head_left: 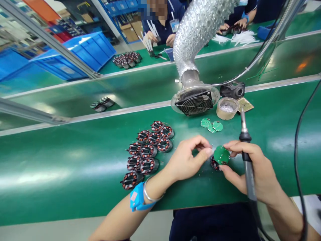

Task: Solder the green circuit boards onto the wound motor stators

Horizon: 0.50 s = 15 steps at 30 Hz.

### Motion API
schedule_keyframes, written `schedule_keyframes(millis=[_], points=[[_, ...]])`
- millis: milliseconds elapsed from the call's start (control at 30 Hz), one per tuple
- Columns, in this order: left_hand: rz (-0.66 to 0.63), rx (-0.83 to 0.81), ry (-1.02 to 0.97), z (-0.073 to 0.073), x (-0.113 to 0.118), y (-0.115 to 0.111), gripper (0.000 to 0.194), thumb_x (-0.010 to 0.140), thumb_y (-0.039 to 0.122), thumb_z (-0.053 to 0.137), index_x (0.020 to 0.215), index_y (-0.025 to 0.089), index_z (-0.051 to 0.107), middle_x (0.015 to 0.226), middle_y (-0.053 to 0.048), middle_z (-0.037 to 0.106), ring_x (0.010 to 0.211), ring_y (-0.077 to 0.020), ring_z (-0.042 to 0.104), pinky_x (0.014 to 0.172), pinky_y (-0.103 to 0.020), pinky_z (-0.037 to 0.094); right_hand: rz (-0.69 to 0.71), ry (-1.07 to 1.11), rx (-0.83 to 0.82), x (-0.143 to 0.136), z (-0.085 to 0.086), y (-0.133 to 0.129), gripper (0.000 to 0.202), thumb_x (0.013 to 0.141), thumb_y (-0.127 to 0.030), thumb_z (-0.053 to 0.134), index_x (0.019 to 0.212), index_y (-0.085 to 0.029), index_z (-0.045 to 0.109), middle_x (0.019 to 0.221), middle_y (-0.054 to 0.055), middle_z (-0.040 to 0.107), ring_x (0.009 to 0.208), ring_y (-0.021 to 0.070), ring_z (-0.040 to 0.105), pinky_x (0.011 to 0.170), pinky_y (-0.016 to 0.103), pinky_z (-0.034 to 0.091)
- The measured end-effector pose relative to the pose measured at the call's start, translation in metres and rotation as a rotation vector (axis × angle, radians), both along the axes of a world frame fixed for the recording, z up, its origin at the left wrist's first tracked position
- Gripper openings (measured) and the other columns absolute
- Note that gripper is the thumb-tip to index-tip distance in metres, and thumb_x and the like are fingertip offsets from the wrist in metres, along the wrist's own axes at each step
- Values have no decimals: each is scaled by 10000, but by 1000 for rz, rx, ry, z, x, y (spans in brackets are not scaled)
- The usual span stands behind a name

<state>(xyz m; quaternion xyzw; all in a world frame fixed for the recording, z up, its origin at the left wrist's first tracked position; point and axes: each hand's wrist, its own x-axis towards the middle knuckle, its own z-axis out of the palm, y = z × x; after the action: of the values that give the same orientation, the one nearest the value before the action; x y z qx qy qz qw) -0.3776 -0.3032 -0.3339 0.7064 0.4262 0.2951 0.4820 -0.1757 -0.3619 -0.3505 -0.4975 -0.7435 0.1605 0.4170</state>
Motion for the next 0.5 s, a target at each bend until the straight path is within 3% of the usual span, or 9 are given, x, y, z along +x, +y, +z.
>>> schedule_keyframes(millis=[100, 233, 367, 500], points=[[-7, 156, 145, -24, -14, 4, 176, 852, 155, 561, 990, 173, 669, 933, -52, 711, 827, -161, 638, 794, -298, 498, 202, -120, -170, 18, 2, -2, 427, 807, -96, 588, 1187, -251, 468, 1094, 62, 611, 949, 215, 610, 818, 359, 533], [-127, 5, 65, -47, -17, 4, 117, 832, 232, 663, 914, 181, 729, 849, -42, 740, 733, -145, 656, 699, -252, 508, 326, -186, -265, 17, 6, 1, 478, 789, -6, 474, 1196, -255, 465, 1001, 52, 580, 933, 210, 560, 782, 348, 525], [-154, -191, -128, -48, -11, 6, 212, 762, 357, 744, 806, 150, 740, 773, -52, 694, 600, -113, 595, 577, -223, 471, 351, -202, -268, 10, 9, 6, 522, 774, 24, 447, 1210, -263, 468, 976, 51, 562, 921, 210, 534, 782, 351, 520], [-197, -354, -148, -37, 0, 7, 200, 658, 300, 806, 705, 133, 705, 688, -12, 620, 526, -80, 522, 501, -198, 421, 348, -181, -275, 14, 6, 6, 515, 795, -8, 490, 1249, -250, 454, 1007, 58, 556, 931, 207, 530, 779, 339, 516]])
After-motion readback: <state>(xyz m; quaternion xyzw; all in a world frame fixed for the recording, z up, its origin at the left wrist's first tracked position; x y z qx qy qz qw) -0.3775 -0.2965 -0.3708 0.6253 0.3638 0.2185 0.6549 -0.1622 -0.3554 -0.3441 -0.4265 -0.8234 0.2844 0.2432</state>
